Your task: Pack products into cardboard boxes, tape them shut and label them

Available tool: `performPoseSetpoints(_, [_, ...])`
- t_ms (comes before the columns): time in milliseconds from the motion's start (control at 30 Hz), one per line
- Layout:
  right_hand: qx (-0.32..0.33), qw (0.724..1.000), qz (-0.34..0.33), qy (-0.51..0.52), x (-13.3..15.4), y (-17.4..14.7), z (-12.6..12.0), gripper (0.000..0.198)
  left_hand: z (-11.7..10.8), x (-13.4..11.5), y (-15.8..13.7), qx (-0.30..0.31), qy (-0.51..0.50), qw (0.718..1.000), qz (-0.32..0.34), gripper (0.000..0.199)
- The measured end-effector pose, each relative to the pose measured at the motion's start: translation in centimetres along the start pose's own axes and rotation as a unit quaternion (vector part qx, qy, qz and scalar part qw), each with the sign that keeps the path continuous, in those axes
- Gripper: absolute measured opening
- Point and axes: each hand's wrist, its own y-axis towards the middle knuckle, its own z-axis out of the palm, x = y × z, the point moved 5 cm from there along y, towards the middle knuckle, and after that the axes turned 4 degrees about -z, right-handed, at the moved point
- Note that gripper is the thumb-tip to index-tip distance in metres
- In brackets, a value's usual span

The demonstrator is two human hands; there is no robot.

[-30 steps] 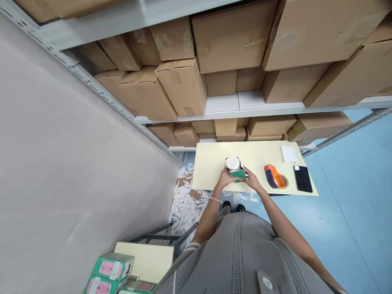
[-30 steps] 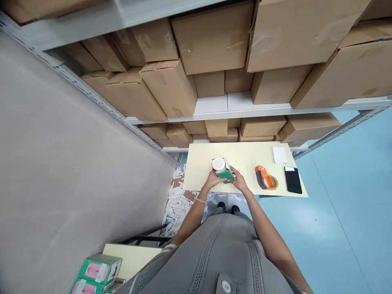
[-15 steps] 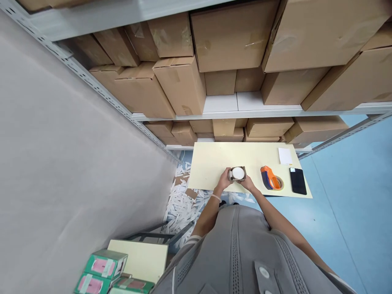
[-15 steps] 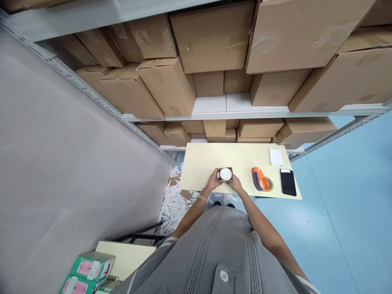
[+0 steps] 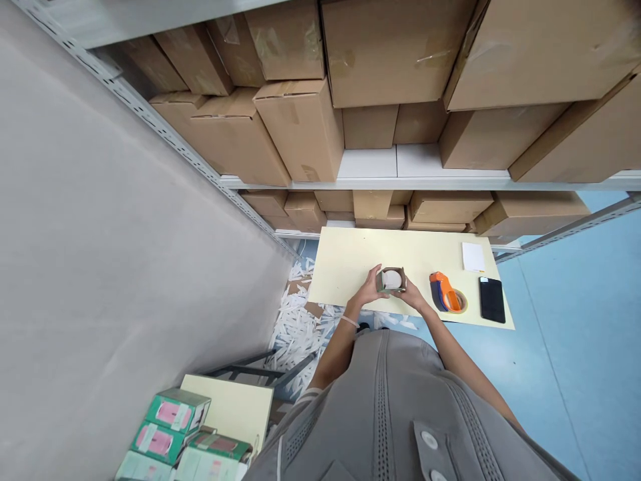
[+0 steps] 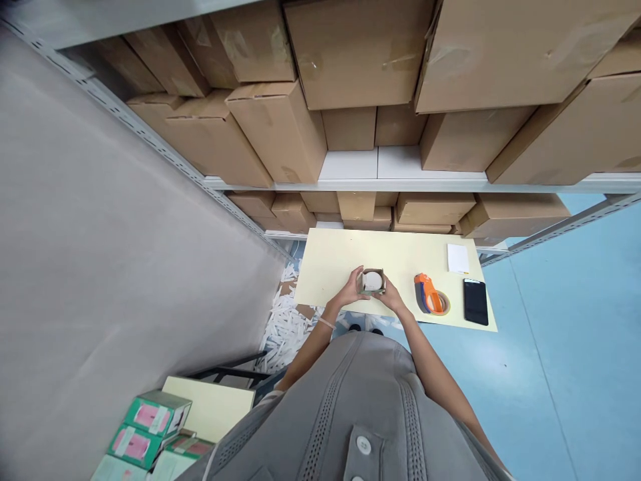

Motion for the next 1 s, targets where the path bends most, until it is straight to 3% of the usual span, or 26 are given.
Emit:
performPoseSetpoints(100, [-0.015,0.999,-0.006,0.029,1.7,-0.7,-1.2,0.081,0.1,-2.4,-0.6,0.005,-0.009,0.999,0.033,0.103])
performPoseSetpoints(167, [-0.032,0.999,-0.011,0.035,3.1,-1.3,-1.8,0.082,0.0,-4.1,-1.0,-0.016,-0.015,0.998,0.063,0.080])
performPoseSetpoints(267, [-0.061,0.997,-0.037,0.034,5.2,-2.1,-2.2,0.068,0.1,-6.0,-1.2,-0.036,0.028,0.996,0.078,0.036])
performPoseSetpoints(333, [-0.077,0.995,-0.056,0.009,6.2,-2.6,-2.4,0.054,0.4,-6.7,-1.2,-0.030,0.076,0.994,0.066,0.022])
performPoseSetpoints(433, [-0.080,0.991,-0.078,-0.073,7.3,-2.9,-2.6,0.036,0.5,-7.1,-1.1,-0.050,0.130,0.989,0.043,0.026])
performPoseSetpoints(500, [-0.074,0.984,-0.085,-0.139,7.8,-3.0,-2.6,0.034,0.4,-7.0,-1.2,-0.073,0.154,0.985,0.032,0.032])
performPoseSetpoints(733, [-0.043,0.947,-0.032,-0.316,8.8,-2.7,-1.8,0.043,0.3,-6.8,-2.2,-0.036,0.121,0.990,0.066,0.077])
performPoseSetpoints(1000, [-0.016,0.905,-0.003,-0.426,9.7,-1.1,0.0,0.058,-0.5,-5.1,-1.9,-0.031,0.105,0.994,0.012,0.107])
